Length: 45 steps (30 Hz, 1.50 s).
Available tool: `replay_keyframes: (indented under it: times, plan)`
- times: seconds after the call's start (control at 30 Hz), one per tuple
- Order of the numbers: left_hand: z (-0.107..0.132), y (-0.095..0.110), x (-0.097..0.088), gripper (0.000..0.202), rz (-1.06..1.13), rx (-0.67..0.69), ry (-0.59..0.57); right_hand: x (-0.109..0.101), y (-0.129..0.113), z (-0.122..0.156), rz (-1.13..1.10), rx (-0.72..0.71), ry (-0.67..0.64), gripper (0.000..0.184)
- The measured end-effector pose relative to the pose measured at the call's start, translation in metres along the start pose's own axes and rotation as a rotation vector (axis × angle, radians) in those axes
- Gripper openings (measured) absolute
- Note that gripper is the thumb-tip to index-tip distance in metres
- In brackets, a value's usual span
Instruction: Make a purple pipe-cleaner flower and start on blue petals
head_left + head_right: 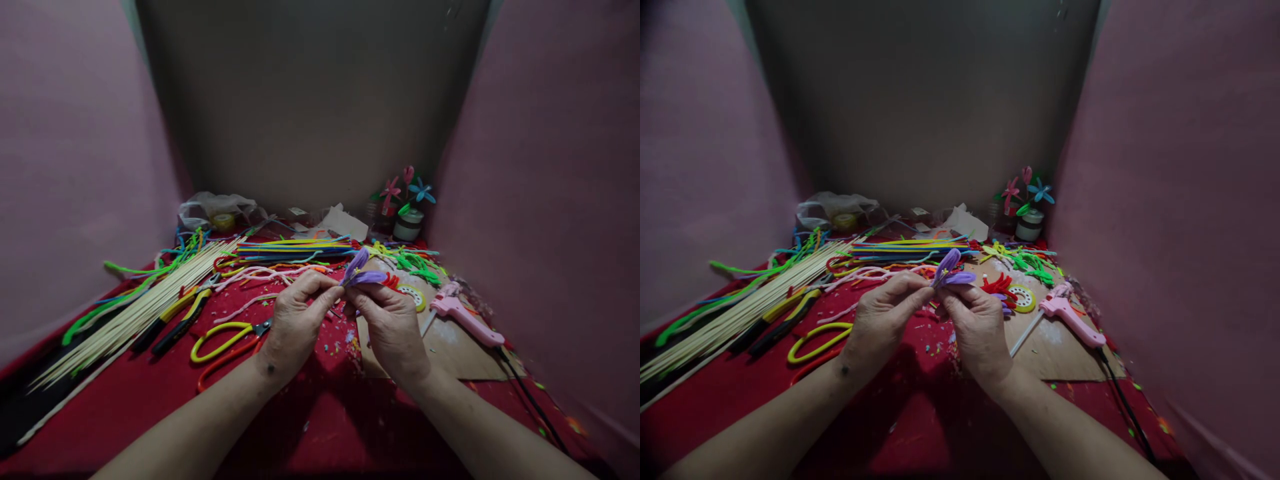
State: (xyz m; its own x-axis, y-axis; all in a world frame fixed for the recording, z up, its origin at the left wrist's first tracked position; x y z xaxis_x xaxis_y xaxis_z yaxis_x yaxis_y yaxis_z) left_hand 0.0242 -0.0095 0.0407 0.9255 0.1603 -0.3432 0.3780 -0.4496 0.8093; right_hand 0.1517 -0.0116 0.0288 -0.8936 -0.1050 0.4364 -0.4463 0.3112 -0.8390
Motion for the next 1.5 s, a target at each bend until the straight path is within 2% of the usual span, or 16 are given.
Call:
replay_keyframes:
  times: [0.3,0.57,0.83,1.07,1.27,1.5]
  plan:
    - [-0.002,0.002,0.001,0.011,0.067,-0.104,-0.075,-0.002,0.006,-0.001,-0.080,0.013,0.007,0.005]
    - [-0.008,-0.011,0.008,0.014,0.344,-0.267,-0.298,-0.004,0.007,-0.005,-0.115,0.005,-0.034,0.007]
    - [-0.007,-0.013,0.012,0.016,0.520,-0.350,-0.452,-0.007,0.012,-0.006,-0.210,0.115,-0.077,0.009]
    - [-0.003,-0.012,0.014,0.019,0.612,-0.472,-0.455,-0.005,0.009,-0.007,-0.252,0.145,-0.149,0.006]
    - [-0.002,-0.011,0.016,0.022,0.652,-0.505,-0.494,-0.002,0.005,-0.005,-0.300,0.174,-0.266,0.005]
    - [0.000,-0.007,0.018,0.021,0.708,-0.537,-0.542,-0.002,0.006,-0.006,-0.330,0.235,-0.253,0.009]
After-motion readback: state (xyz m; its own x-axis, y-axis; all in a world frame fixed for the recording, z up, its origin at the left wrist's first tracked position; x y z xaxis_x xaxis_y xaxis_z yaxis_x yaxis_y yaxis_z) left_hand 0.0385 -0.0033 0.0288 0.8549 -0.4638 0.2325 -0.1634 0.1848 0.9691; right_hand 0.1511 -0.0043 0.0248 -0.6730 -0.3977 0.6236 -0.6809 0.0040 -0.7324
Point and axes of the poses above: each hand's wrist, its own z-axis away from the middle knuckle, its own x-axis out of the palm, y = z × x, the point moved 4 cm from there along -z, towards the middle knuckle, and after that the axes turned 15 degrees about -z, right-handed, at the moved point
